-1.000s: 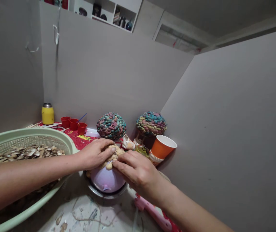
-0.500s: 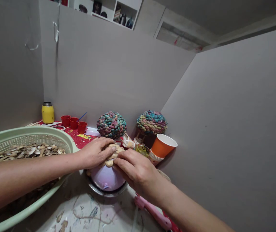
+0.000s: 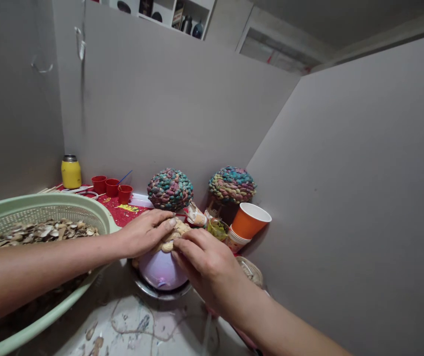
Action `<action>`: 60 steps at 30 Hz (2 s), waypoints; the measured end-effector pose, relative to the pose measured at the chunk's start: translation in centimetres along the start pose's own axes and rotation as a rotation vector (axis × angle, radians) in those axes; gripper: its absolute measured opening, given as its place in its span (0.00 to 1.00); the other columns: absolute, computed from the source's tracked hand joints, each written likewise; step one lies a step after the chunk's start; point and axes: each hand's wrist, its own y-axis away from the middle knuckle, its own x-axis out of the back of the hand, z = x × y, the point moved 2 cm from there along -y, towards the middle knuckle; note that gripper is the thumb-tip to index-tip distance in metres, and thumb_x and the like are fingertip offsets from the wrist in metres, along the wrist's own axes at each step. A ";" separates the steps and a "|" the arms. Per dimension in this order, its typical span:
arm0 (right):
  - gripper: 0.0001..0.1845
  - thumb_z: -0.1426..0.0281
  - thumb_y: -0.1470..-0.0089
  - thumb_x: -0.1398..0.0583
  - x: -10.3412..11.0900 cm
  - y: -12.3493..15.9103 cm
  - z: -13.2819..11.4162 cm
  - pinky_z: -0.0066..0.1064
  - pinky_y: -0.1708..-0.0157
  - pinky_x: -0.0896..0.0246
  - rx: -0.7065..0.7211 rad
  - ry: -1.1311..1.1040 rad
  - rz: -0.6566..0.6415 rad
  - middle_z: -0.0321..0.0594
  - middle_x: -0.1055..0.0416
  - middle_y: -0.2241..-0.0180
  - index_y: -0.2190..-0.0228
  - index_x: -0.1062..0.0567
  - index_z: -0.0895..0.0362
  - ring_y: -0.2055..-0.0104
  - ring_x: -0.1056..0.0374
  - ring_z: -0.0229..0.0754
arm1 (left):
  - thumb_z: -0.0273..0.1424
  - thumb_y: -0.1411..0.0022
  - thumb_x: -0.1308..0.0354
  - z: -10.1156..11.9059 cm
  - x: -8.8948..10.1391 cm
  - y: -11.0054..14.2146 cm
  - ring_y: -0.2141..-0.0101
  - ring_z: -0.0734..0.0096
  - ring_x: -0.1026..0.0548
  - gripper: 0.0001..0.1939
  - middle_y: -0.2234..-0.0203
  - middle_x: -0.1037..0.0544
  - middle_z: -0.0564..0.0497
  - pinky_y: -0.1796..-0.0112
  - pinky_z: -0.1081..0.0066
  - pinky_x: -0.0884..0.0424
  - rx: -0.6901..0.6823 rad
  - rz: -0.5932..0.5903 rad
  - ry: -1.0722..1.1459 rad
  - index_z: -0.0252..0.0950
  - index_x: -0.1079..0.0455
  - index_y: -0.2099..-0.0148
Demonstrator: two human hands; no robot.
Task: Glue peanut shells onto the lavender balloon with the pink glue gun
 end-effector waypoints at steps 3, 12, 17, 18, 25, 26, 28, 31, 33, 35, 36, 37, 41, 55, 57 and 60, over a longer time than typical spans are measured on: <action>0.08 0.75 0.36 0.47 0.2 0.4 0.3 0.37 0.62 0.33 -0.016 -0.061 0.023 0.47 0.30 0.64 0.61 0.27 0.58 0.62 0.34 0.46 | 0.44 0.33 0.57 0.5 0.6 0.2 0.42 0.60 0.34 0.28 0.40 0.31 0.44 0.43 0.63 0.39 0.047 -0.096 0.065 0.34 0.37 0.38; 0.12 0.75 0.40 0.42 1.1 2.7 2.7 0.37 0.56 0.32 -0.124 -0.244 0.286 0.46 0.31 0.58 0.54 0.28 0.56 0.56 0.32 0.45 | 0.45 0.35 0.53 0.2 1.2 0.4 0.38 0.58 0.39 0.33 0.37 0.37 0.42 0.40 0.61 0.44 0.075 -0.185 0.025 0.32 0.43 0.35; 0.17 0.67 0.39 0.42 -0.2 3.2 3.6 0.43 0.46 0.38 -0.287 -0.312 0.238 0.49 0.32 0.49 0.49 0.30 0.56 0.46 0.36 0.48 | 0.48 0.38 0.48 -0.2 1.4 0.5 0.37 0.55 0.40 0.36 0.35 0.40 0.42 0.40 0.58 0.43 0.051 -0.221 0.031 0.36 0.46 0.33; 0.20 0.65 0.39 0.42 -0.6 3.2 3.7 0.45 0.44 0.40 -0.308 -0.332 0.209 0.50 0.34 0.46 0.46 0.32 0.57 0.43 0.38 0.49 | 0.48 0.39 0.46 -0.2 1.5 0.5 0.38 0.55 0.40 0.38 0.35 0.41 0.42 0.40 0.58 0.42 0.053 -0.233 0.044 0.36 0.47 0.33; 0.32 0.56 0.40 0.42 -2.9 2.9 4.0 0.49 0.41 0.46 -0.397 -0.424 0.116 0.52 0.40 0.41 0.40 0.38 0.59 0.39 0.43 0.52 | 0.48 0.42 0.43 0.0 1.4 0.7 0.38 0.54 0.40 0.43 0.35 0.41 0.38 0.40 0.58 0.42 0.058 -0.262 0.071 0.32 0.51 0.32; 0.32 0.55 0.40 0.42 -3.0 2.9 3.9 0.49 0.40 0.46 -0.399 -0.426 0.118 0.52 0.40 0.41 0.41 0.38 0.58 0.39 0.44 0.52 | 0.48 0.42 0.42 0.0 1.4 0.7 0.38 0.53 0.39 0.43 0.35 0.41 0.38 0.40 0.57 0.42 0.053 -0.253 0.077 0.32 0.50 0.32; 0.30 0.55 0.40 0.42 -3.1 2.9 3.8 0.47 0.40 0.47 -0.407 -0.433 0.117 0.50 0.39 0.41 0.42 0.36 0.57 0.39 0.44 0.52 | 0.46 0.42 0.41 0.0 1.3 0.8 0.39 0.51 0.38 0.42 0.36 0.39 0.38 0.41 0.56 0.41 0.035 -0.227 0.094 0.33 0.48 0.32; 0.28 0.56 0.40 0.42 -3.1 2.7 3.7 0.46 0.40 0.48 -0.417 -0.448 0.123 0.49 0.39 0.42 0.43 0.34 0.56 0.40 0.44 0.51 | 0.45 0.43 0.40 0.0 1.3 0.9 0.40 0.50 0.37 0.39 0.37 0.36 0.39 0.41 0.55 0.40 0.018 -0.196 0.112 0.34 0.44 0.34; 0.26 0.57 0.40 0.42 -3.2 2.6 3.6 0.45 0.40 0.47 -0.419 -0.456 0.136 0.48 0.38 0.43 0.45 0.33 0.56 0.41 0.43 0.51 | 0.44 0.43 0.39 0.1 1.4 1.0 0.40 0.50 0.36 0.39 0.38 0.36 0.39 0.41 0.55 0.41 0.016 -0.182 0.119 0.34 0.43 0.34; 0.25 0.59 0.40 0.42 -3.2 2.6 3.5 0.44 0.41 0.47 -0.416 -0.460 0.144 0.48 0.38 0.43 0.45 0.33 0.56 0.41 0.43 0.50 | 0.43 0.44 0.38 0.1 1.5 1.0 0.40 0.49 0.36 0.38 0.39 0.34 0.39 0.41 0.54 0.41 0.017 -0.153 0.138 0.34 0.40 0.35; 0.24 0.59 0.40 0.42 -3.2 2.5 3.5 0.44 0.41 0.47 -0.415 -0.459 0.147 0.47 0.38 0.44 0.45 0.33 0.55 0.41 0.43 0.50 | 0.43 0.45 0.37 0.2 1.6 1.0 0.41 0.49 0.35 0.37 0.39 0.33 0.40 0.41 0.54 0.41 0.016 -0.137 0.154 0.35 0.38 0.36; 0.24 0.59 0.40 0.42 -3.3 2.5 3.5 0.44 0.41 0.47 -0.414 -0.455 0.151 0.47 0.38 0.44 0.45 0.33 0.55 0.42 0.43 0.50 | 0.42 0.45 0.36 0.2 1.6 0.9 0.41 0.49 0.34 0.35 0.40 0.32 0.41 0.41 0.54 0.41 0.015 -0.123 0.172 0.37 0.37 0.37; 0.25 0.58 0.41 0.42 -3.4 2.5 3.6 0.45 0.41 0.46 -0.415 -0.439 0.152 0.48 0.37 0.44 0.46 0.33 0.56 0.42 0.42 0.51 | 0.41 0.47 0.35 0.0 1.7 0.8 0.42 0.50 0.32 0.34 0.42 0.30 0.42 0.42 0.56 0.39 0.003 -0.110 0.190 0.38 0.34 0.39; 0.27 0.55 0.38 0.45 -2.0 3.9 3.9 0.49 0.40 0.47 -0.433 -0.463 0.135 0.49 0.38 0.41 0.43 0.34 0.56 0.39 0.42 0.52 | 0.46 0.37 0.47 4.2 6.0 2.2 0.45 0.54 0.31 0.27 0.44 0.28 0.41 0.44 0.57 0.37 -0.023 0.220 0.184 0.38 0.35 0.41; 0.26 0.56 0.38 0.45 -1.2 4.3 3.4 0.49 0.40 0.47 -0.459 -0.445 0.174 0.49 0.38 0.41 0.43 0.34 0.56 0.39 0.43 0.52 | 0.45 0.37 0.47 6.6 7.2 3.9 0.51 0.57 0.26 0.22 0.51 0.24 0.43 0.49 0.60 0.33 -0.018 0.301 0.309 0.38 0.32 0.47; 0.25 0.59 0.37 0.44 0.5 5.1 1.5 0.46 0.39 0.47 -0.455 -0.433 0.273 0.47 0.38 0.41 0.42 0.35 0.54 0.38 0.44 0.50 | 0.44 0.36 0.46 9.2 6.5 7.9 0.59 0.62 0.24 0.17 0.63 0.21 0.48 0.56 0.66 0.31 0.056 0.305 0.501 0.40 0.30 0.52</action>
